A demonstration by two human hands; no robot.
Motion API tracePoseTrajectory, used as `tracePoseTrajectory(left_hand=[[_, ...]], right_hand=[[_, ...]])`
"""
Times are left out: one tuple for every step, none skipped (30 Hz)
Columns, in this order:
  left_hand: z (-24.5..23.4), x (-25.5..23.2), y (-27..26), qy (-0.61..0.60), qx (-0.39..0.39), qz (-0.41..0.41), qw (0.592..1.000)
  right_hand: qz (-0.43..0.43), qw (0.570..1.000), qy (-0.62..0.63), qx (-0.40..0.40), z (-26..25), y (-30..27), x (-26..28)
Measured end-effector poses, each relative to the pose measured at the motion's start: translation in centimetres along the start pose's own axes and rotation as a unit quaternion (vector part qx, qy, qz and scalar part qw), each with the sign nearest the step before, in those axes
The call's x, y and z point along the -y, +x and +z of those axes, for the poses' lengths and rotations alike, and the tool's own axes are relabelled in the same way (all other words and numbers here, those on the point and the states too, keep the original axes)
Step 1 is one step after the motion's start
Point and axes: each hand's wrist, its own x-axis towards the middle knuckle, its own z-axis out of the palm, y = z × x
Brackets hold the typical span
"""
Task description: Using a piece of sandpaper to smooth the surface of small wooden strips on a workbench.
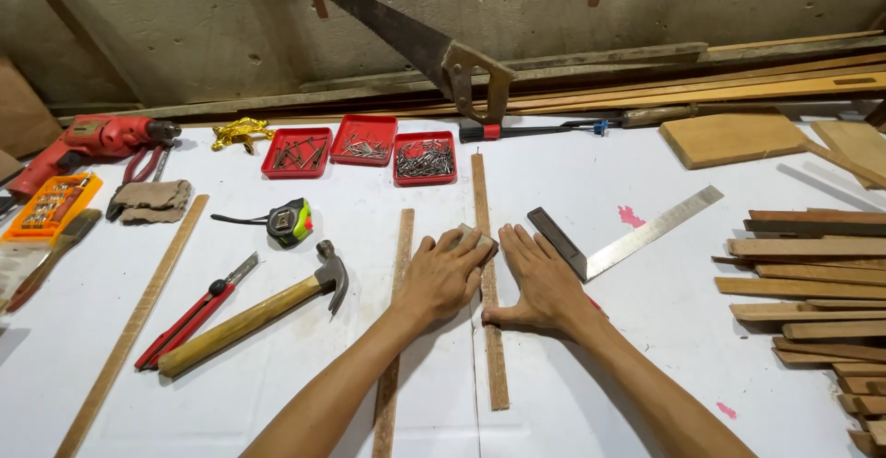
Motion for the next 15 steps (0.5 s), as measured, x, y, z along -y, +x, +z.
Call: tracePoseTrajectory(left_hand=[[0.5,0.7,1.1,-0.001,0.0,0.003,1.0],[1.1,1.3,2.2,-0.004,-0.006,-0.007,1.0],[1.6,1.9,3.2,-0.007,-0.011,-0.017,1.0],[1.6,2.2,4.0,-0.009,-0.011,-0.016,1.0],[1.5,2.4,4.6,-0.008,-0.015,-0.025,1.0],[1.3,2.7,5.2,-0.008,-0.021,-0.035,0.999],[1.1,2.7,5.5,-0.009,-0.022,-0.033,0.999],[0.9,2.7,5.7,-0.01,-0.028,-0.039,0.999],[0.7,2.6,5.8,-0.012,-0.033,-0.044,0.998],[1.1,2.6,5.5,-0.012,-0.032,-0.045,0.998],[1.3,2.5,5.2,-0.013,-0.034,-0.042,0.998],[1.5,2.6,5.1,-0.012,-0.038,-0.039,0.998],[1.1,2.2,4.4,-0.011,-0.04,-0.041,0.998],[0.8,1.7,3.5,-0.012,-0.043,-0.034,0.998],[0.6,1.2,2.6,-0.014,-0.045,-0.028,0.998]], right_hand=[[0.003,1.0,-0.001,0.0,-0.1,0.1,0.0],[-0.002,1.0,0.002,-0.007,-0.2,0.1,0.0],[-0.007,1.0,0.006,-0.014,-0.3,0.0,0.1],[-0.005,1.0,0.005,-0.013,-0.5,0.1,0.2],[0.002,1.0,0.009,-0.003,-0.6,0.2,0.3],[0.01,1.0,0.013,0.006,-0.9,0.2,0.5],[0.011,1.0,0.01,0.005,-0.9,0.3,0.5],[0.013,1.0,0.011,0.004,-1.0,0.3,0.5],[0.015,1.0,0.011,0.002,-1.0,0.3,0.6],[0.014,1.0,0.011,0.003,-0.8,0.3,0.5],[0.011,1.0,0.013,0.003,-0.6,0.2,0.4],[0.007,1.0,0.013,0.002,-0.5,0.3,0.2],[0.004,1.0,0.012,0.0,-0.4,0.4,0.0],[0.006,1.0,0.013,0.001,-0.1,0.3,-0.1],[0.007,1.0,0.013,0.002,0.1,0.2,-0.2]])
